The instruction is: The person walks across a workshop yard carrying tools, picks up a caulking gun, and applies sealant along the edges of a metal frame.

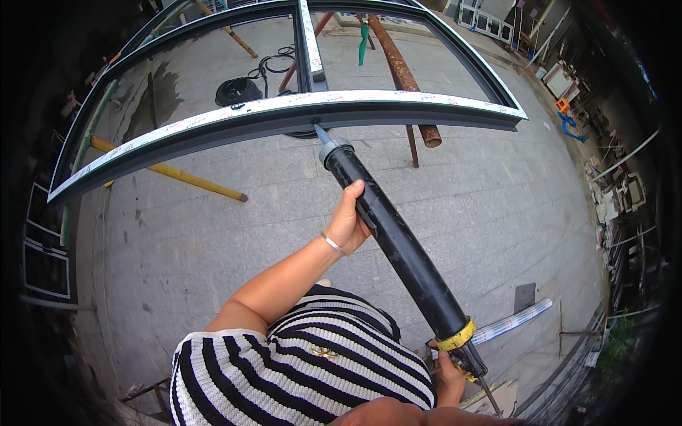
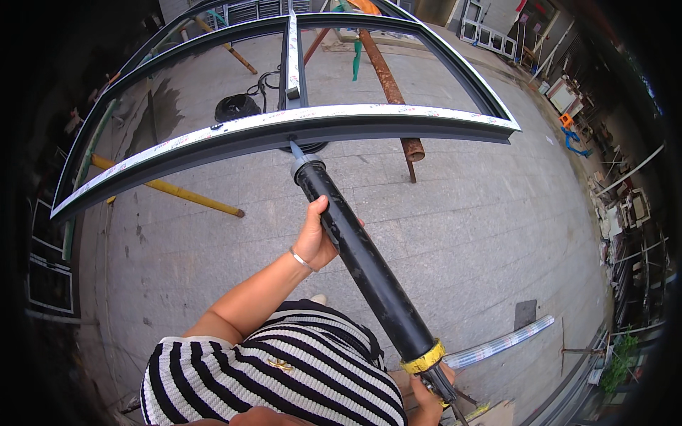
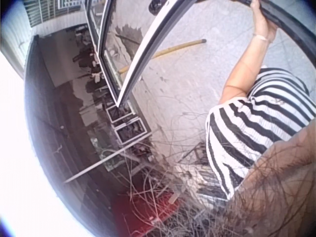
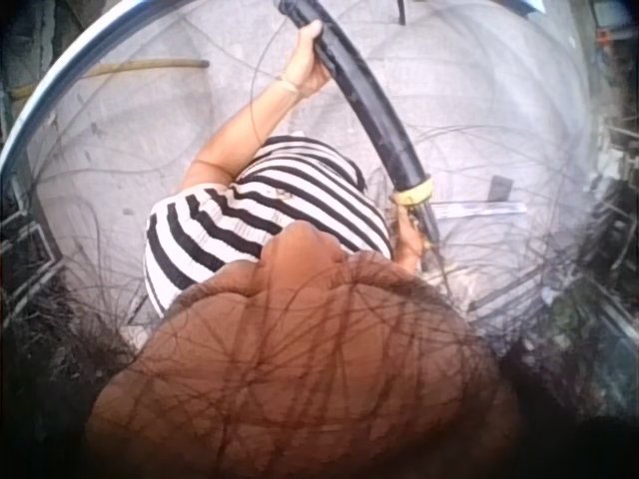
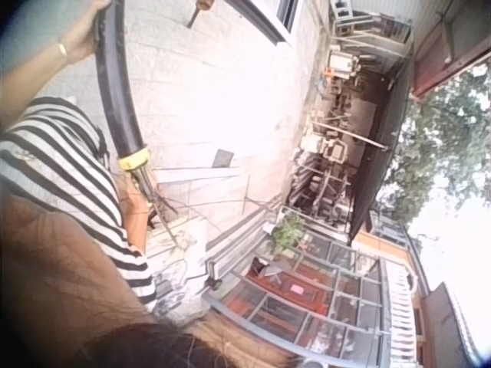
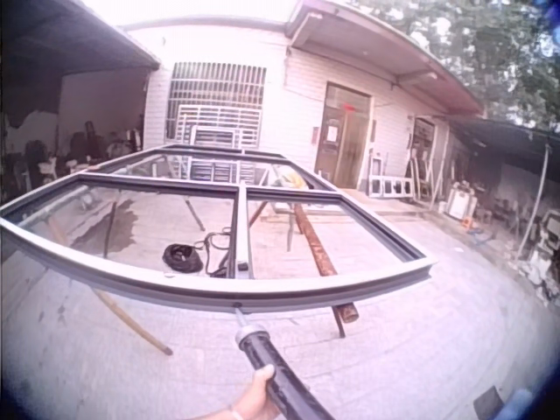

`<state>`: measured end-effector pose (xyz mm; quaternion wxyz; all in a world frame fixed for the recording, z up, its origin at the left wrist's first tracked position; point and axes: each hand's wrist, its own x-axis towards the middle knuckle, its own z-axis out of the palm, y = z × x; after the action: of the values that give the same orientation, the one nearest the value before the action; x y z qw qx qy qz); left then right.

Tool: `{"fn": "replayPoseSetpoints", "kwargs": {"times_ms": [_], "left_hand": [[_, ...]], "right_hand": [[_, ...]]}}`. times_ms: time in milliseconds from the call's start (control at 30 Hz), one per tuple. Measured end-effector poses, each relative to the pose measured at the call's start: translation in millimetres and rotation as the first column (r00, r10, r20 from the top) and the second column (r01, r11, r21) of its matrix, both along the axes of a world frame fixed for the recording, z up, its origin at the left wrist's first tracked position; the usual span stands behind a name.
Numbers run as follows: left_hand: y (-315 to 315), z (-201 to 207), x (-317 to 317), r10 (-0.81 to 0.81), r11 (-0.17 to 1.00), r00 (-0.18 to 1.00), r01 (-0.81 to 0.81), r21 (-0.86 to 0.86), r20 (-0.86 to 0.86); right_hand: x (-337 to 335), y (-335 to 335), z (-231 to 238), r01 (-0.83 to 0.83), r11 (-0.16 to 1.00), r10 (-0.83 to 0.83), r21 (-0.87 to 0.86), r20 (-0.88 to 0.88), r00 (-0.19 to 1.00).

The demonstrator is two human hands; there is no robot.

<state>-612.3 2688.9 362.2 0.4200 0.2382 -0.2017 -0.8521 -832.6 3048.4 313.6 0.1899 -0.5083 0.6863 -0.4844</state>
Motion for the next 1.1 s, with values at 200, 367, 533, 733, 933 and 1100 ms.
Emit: {"fn": "replayPoseSetpoints", "kwargs": {"times_ms": [200, 367, 533, 733, 933, 1100], "left_hand": [[-1, 5, -4, -0.052, 0.998, 0.999, 0.053, -0.038, 0.012], [-1, 11, -7, -0.038, 0.998, 0.999, 0.038, -0.043, 0.006], [0, 18, -14, 0.003, 1.000, 1.000, -0.003, -0.004, -0.006], [-1, 20, -15, 0.016, 1.000, 1.000, -0.016, 0.020, 0.007], [-2, 22, -14, 0.044, 0.998, 0.998, -0.043, 0.039, -0.036], [0, 27, -9, 0.024, 1.000, 0.994, -0.023, 0.011, -0.110]], "right_hand": [[-2, 6, 15, 0.067, 0.996, -0.069, 0.055, 0.029, 0.997], [-12, -7, 45, 0.080, 0.983, -0.099, 0.166, 0.112, 0.989], [-15, -16, 75, 0.100, 0.979, -0.132, 0.177, 0.183, 0.974], [-17, -23, 86, 0.059, 0.983, -0.062, 0.172, 0.016, 0.998], [-19, -39, 113, 0.025, 0.992, -0.016, 0.122, -0.074, 0.997], [-10, -65, 140, -0.175, 0.984, 0.149, -0.035, -0.371, 0.916]]}}
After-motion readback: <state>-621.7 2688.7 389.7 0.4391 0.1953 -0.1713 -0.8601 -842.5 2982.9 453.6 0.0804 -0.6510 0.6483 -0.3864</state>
